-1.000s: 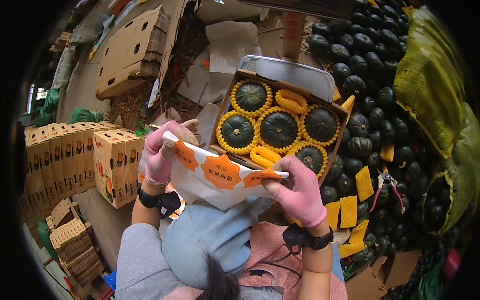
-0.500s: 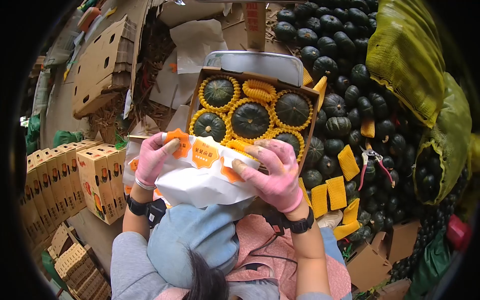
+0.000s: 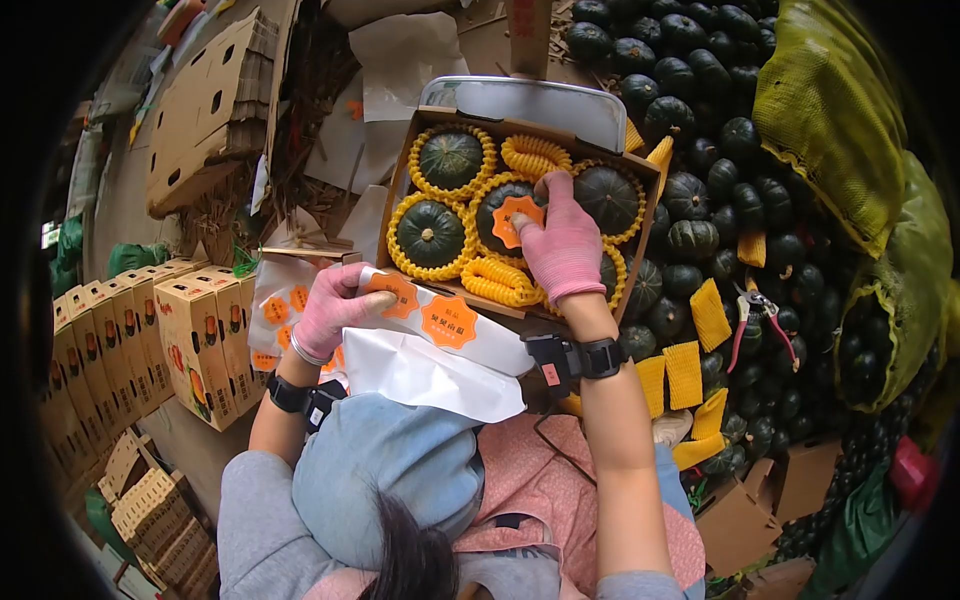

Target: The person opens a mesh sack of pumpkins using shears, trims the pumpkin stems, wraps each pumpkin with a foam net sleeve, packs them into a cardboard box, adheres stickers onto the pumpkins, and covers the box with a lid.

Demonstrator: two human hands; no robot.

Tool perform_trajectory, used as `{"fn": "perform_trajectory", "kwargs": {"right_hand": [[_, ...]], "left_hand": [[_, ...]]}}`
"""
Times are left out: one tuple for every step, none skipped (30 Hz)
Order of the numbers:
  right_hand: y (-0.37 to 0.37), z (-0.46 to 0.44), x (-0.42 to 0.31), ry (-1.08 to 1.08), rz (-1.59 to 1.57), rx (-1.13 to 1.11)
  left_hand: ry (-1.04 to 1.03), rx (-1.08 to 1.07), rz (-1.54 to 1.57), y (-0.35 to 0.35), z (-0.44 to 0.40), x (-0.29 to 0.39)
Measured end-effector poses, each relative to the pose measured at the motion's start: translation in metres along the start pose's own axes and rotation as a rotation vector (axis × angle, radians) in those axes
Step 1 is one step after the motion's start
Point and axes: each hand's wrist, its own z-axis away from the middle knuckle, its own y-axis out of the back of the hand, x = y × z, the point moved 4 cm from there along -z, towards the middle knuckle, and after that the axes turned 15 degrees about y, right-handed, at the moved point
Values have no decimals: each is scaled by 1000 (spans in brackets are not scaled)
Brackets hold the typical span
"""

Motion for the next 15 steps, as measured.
{"fn": "perform_trajectory", "kwargs": {"right_hand": [[-1, 0, -2, 34, 51, 15], [-5, 1, -1, 86, 110, 25], [-7, 3, -2, 132, 167, 11], [-9, 5, -5, 180, 225, -1], [-10, 7, -9, 228, 284, -14], [-12, 11, -9, 299, 315, -14], [-10, 13, -10, 385, 441, 24], [-7, 16, -10, 472, 566, 64], [-3, 18, -9, 562, 689, 104], [5, 19, -6, 523, 775, 112], [18, 22, -11, 457, 841, 157], [26, 26, -18, 441, 723, 181], [32, 34, -23, 419, 606, 204], [29, 43, -33, 410, 383, 70], [21, 53, -41, 448, 208, -81]], "left_hand": [[-6, -6, -7, 1, -1, 1], [9, 8, -40, 1, -2, 1], [9, 0, -45, 1, -2, 2], [7, -7, -50, 0, -3, 3], [3, -15, -55, -1, -3, 3], [-1, -17, -50, -3, -2, 4], [-4, -18, -44, -2, -2, 3], [-8, -17, -36, -2, -2, 2], [-12, -14, -28, -1, -2, 1], [-23, -11, -27, 0, 0, 0], [-35, -7, -27, 1, 1, 0], [-47, -3, -28, 2, 1, 0], [-48, -7, 2, 3, 2, 0], [-46, -16, 31, 2, 3, 0], [-44, -31, 55, 0, 3, 2]]}}
